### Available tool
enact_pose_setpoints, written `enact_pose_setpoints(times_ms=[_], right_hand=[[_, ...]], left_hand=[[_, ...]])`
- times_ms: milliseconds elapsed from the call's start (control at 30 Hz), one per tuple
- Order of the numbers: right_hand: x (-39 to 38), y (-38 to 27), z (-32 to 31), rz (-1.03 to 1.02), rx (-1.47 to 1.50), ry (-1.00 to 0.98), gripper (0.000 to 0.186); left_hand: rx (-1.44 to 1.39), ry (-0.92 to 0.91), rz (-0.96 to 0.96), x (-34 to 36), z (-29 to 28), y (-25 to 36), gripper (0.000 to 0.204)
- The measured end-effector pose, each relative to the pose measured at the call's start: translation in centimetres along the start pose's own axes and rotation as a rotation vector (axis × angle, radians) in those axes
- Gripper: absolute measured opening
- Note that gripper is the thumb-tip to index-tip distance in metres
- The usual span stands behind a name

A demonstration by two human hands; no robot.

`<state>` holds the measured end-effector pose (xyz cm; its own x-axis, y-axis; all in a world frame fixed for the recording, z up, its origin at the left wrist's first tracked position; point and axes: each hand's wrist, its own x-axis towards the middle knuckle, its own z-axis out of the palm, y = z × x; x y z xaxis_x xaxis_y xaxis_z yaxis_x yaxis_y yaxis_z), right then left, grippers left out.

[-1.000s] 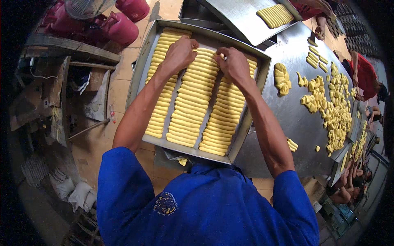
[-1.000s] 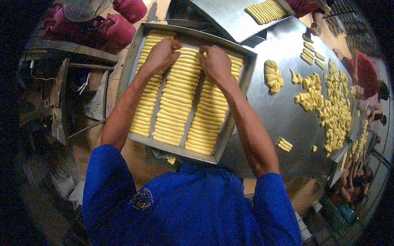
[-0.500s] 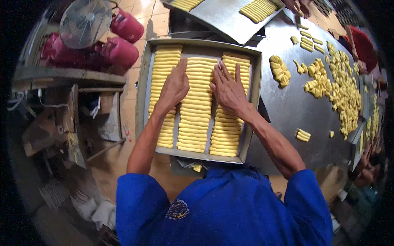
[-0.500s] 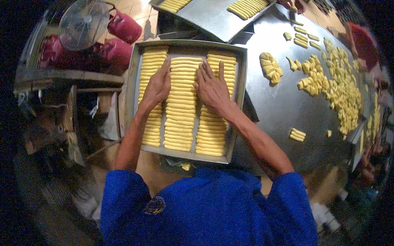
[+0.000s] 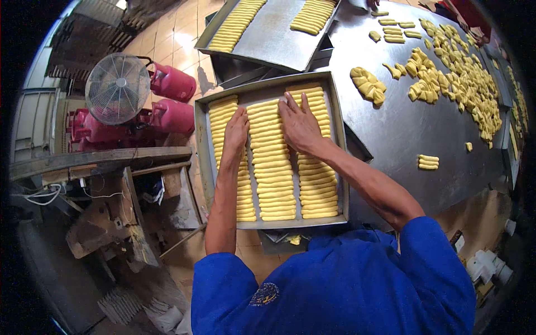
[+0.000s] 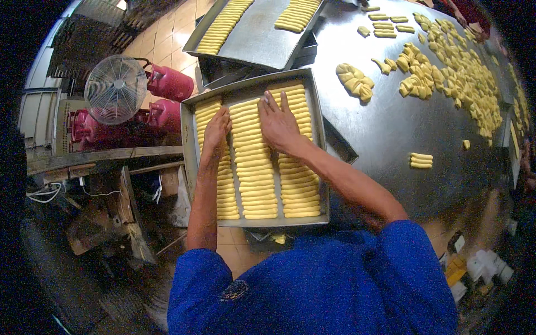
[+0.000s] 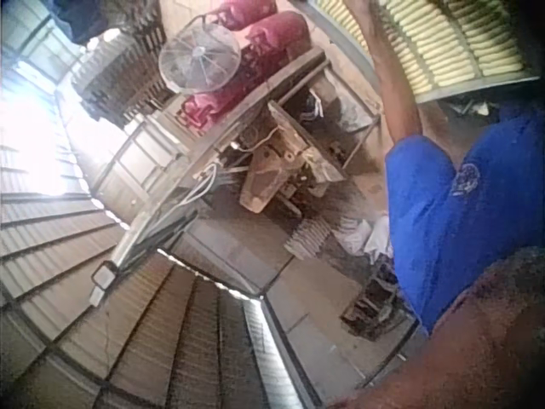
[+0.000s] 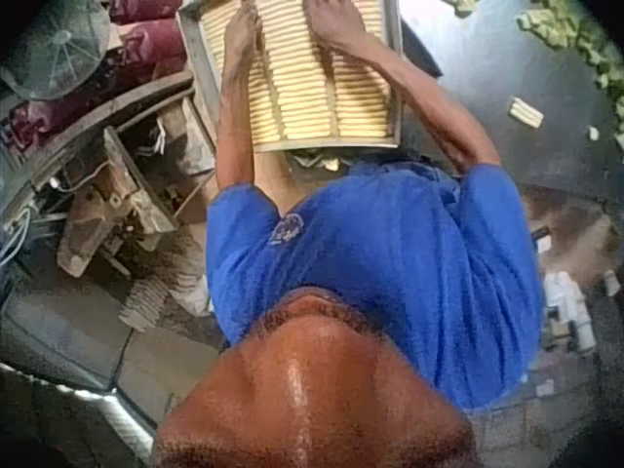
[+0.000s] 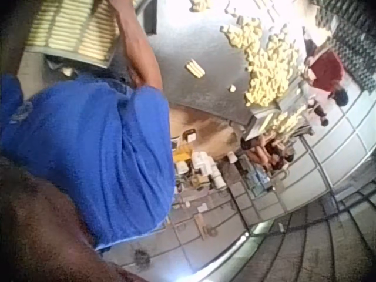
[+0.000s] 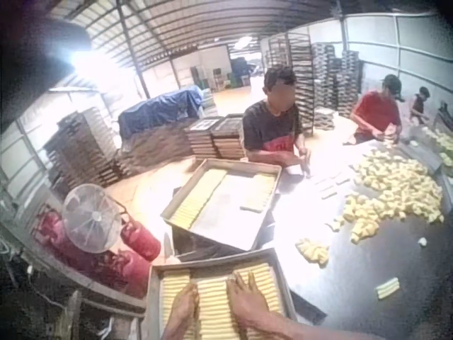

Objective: The person rolls pieces of dough into sticks by hand on a metal table and arranges them in rows inside a baking tray.

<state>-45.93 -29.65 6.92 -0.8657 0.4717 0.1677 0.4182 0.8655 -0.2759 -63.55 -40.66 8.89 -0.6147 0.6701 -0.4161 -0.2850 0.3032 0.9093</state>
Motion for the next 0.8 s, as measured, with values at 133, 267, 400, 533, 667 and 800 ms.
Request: enact_pose_setpoints(times_ms=[133,267,400,533,667,800], right_hand=[[-1.0,0.2,-1.3,0.002,-0.022,-0.022,0.057],[-6.6,2.1,-6.9,0.083,0.198,0.124,0.053],[-14.2,5.4,-11.1,0.251,0.369,0.255,0.042],[-22.2,9.7,-12.1,0.476,0.360,0.361,0.033],[-32.2,15.2,-12.7,0.849,0.289,0.425,0.031],[-41.2,23.8,-11.7,1.259,0.325,0.487,0.033]], left_hand=[[0.132,0.005,-0.013,-0.3,0.2,-0.2,0.050],[0.999,0.233,0.955,0.2,1.8,-2.1,0.036],[1.030,0.064,0.910,2.8,5.7,-2.2,0.026],[1.003,0.170,1.012,4.1,4.2,-4.3,0.021],[1.072,0.053,0.895,2.4,5.9,-1.8,0.022],[0.933,0.121,0.824,2.1,6.4,-1.8,0.045]])
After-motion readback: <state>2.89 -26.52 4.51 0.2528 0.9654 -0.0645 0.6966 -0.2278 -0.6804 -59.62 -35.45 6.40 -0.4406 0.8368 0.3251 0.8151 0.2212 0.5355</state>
